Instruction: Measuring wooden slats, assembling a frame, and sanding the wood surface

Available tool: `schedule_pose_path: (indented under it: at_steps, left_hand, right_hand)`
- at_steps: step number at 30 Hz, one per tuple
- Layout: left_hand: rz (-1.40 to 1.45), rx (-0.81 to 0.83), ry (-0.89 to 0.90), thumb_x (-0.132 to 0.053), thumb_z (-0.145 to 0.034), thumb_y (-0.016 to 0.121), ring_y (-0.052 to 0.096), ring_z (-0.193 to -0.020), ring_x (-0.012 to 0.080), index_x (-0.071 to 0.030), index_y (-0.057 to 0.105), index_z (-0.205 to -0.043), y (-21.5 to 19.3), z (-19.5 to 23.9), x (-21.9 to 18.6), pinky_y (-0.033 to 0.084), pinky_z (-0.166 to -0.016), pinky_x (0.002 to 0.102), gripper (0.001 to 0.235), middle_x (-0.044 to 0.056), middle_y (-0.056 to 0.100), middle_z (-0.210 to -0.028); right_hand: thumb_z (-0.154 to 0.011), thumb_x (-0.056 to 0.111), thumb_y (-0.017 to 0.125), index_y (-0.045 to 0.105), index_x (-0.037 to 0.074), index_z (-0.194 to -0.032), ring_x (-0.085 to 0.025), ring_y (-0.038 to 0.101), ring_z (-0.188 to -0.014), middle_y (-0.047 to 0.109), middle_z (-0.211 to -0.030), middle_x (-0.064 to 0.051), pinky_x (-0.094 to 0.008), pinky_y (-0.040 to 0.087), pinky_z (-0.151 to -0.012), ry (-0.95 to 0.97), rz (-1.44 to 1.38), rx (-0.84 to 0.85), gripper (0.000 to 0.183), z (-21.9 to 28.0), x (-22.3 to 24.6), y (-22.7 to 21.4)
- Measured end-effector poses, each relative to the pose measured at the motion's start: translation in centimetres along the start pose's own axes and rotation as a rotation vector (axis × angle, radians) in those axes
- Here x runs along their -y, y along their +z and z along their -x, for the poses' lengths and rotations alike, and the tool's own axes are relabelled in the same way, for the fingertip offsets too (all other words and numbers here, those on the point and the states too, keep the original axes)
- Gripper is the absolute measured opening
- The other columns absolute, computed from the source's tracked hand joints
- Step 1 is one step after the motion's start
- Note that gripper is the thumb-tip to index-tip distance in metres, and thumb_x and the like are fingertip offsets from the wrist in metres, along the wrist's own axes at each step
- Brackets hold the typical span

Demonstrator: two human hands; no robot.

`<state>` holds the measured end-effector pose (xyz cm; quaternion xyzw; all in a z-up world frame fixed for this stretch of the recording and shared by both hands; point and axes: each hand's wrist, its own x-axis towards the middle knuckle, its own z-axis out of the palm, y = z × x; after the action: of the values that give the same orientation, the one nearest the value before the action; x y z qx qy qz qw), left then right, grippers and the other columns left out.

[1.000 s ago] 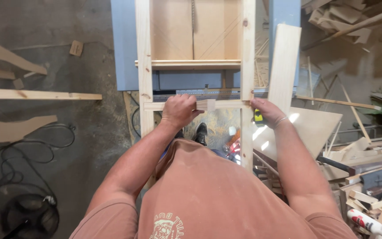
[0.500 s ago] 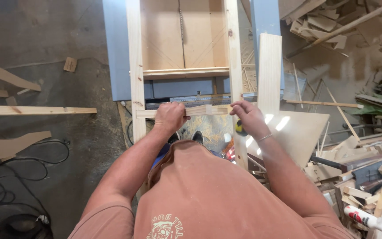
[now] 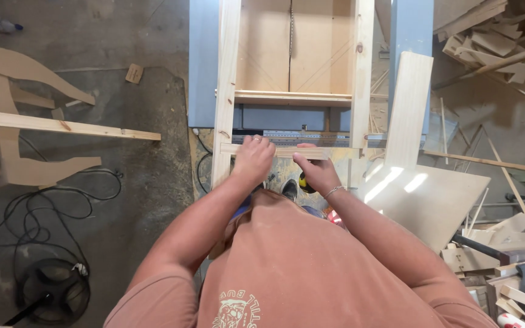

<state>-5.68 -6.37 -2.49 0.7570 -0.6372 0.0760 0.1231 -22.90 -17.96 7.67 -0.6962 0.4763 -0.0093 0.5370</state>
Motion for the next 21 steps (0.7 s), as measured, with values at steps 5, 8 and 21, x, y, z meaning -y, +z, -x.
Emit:
schedule_pose_path:
  at_steps: [5, 8, 21]
  left_hand:
    - [0.155, -0.307, -0.148, -0.018, -0.079, 0.076, 0.060, -0.118, 0.0398, -0.004, 0.071, -0.124, -12.7, 2.5, 2.4, 0.043, -0.105, 0.053, 0.048, 0.021, 0.066, -0.119]
    - [0.472, -0.028, -1.025, -0.038, -0.087, 0.078, 0.056, -0.126, 0.0481, -0.002, 0.052, -0.142, -10.2, 7.9, 3.6, 0.045, -0.106, 0.059, 0.071, 0.026, 0.058, -0.135]
    - [1.894, 0.308, -1.388, -0.073, -0.097, 0.050, 0.067, -0.048, 0.0274, -0.002, 0.062, -0.098, -8.3, 11.1, 4.7, 0.063, -0.047, 0.044, 0.072, 0.016, 0.062, -0.064]
  right_hand:
    - [-0.089, 0.047, 0.074, 0.070, 0.030, -0.126, -0.027, 0.072, -0.104, 0.077, -0.101, -0.010, -0.040, 0.055, -0.093, 0.005, 0.074, -0.034, 0.040, 0.8, 0.9, -0.1]
    - [-0.089, 0.039, 0.074, 0.071, 0.025, -0.125, -0.030, 0.070, -0.109, 0.076, -0.103, -0.017, -0.044, 0.052, -0.097, 0.019, 0.018, -0.061, 0.039, 1.4, 2.2, -0.4]
    - [-0.075, 0.043, 0.084, 0.074, 0.010, -0.119, -0.025, 0.069, -0.108, 0.074, -0.111, -0.016, -0.043, 0.051, -0.095, 0.306, -0.152, -0.068, 0.056, 0.3, 2.0, 1.5]
